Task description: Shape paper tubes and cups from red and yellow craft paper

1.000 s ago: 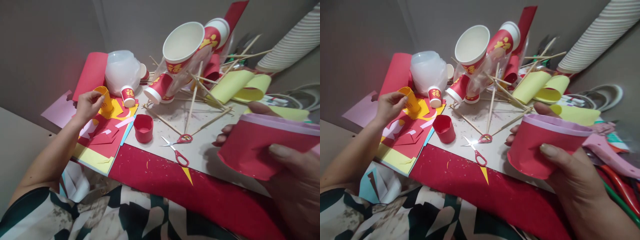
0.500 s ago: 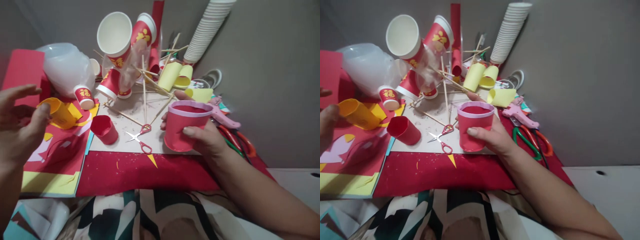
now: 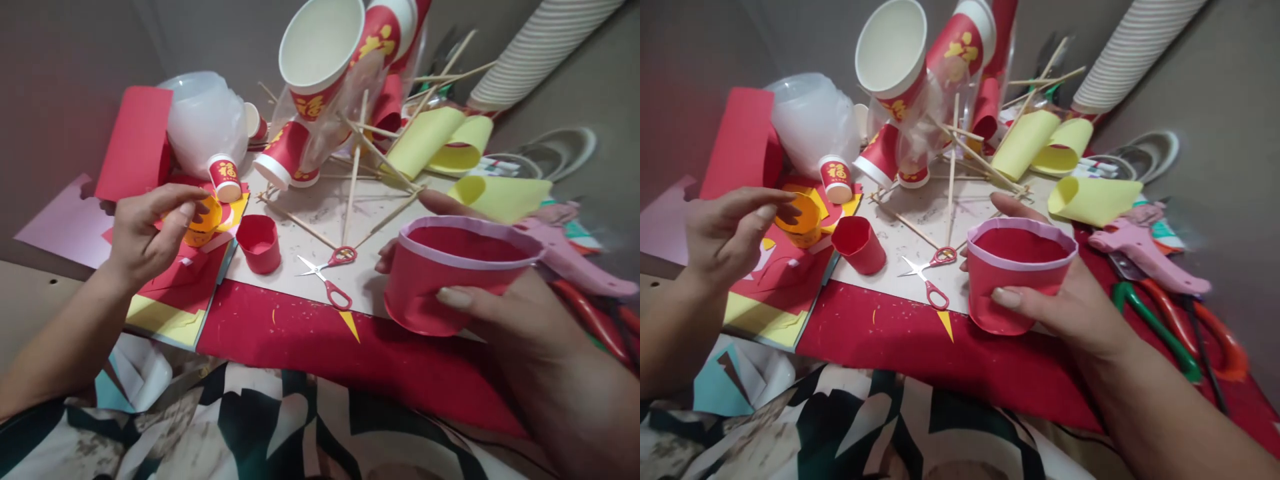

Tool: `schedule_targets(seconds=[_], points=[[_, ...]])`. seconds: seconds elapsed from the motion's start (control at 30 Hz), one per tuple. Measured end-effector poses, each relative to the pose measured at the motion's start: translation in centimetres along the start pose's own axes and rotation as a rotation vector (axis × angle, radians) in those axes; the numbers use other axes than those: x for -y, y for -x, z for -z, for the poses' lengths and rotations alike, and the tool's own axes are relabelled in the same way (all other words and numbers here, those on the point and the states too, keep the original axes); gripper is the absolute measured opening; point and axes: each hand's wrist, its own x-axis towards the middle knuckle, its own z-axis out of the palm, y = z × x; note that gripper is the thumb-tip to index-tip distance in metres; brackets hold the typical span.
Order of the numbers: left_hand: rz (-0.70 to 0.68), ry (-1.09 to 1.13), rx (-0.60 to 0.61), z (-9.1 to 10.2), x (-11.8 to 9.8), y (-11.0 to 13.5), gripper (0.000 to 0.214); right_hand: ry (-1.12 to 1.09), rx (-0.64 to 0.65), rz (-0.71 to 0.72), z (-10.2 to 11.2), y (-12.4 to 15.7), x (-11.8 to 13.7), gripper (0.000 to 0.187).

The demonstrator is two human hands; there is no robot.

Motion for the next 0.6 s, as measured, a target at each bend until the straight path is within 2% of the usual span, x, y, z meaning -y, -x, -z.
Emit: schedule_targets(seconds=[0.07, 0.13, 0.17, 0.23, 0.33, 0.43, 0.6], points=[[0.002, 0.006, 0.052, 0.4, -0.1, 0.4, 0.032, 0.006, 0.052, -0.036, 0.1, -0.1, -0.1, 0.09], [-0.006, -0.047, 0.073, 0.5, 0.0, 0.8, 0.034, 0.006, 0.043, -0.057, -0.6, 0.4, 0.4, 0.085], [-0.012, -0.083, 0.077, 0.5, 0.1, 1.0, 0.031, 0.019, -0.001, -0.047, -1.3, 0.9, 0.9, 0.077], [-0.027, -0.17, 0.077, 0.5, 0.5, 1.3, 0.025, 0.07, -0.19, -0.057, -2.9, 2.0, 2.1, 0.06], [-0.041, -0.287, 0.076, 0.4, 1.3, 1.7, 0.023, 0.077, -0.235, -0.069, -4.4, 3.0, 3.3, 0.062], [-0.014, -0.343, 0.061, 0.6, 2.3, 1.8, 0.02, 0.076, -0.2, -0.077, -4.3, 2.8, 3.0, 0.065], [0.103, -0.367, -0.048, 1.1, 4.4, 0.8, 0.02, 0.05, -0.2, -0.099, -3.2, 2.2, 2.0, 0.046]])
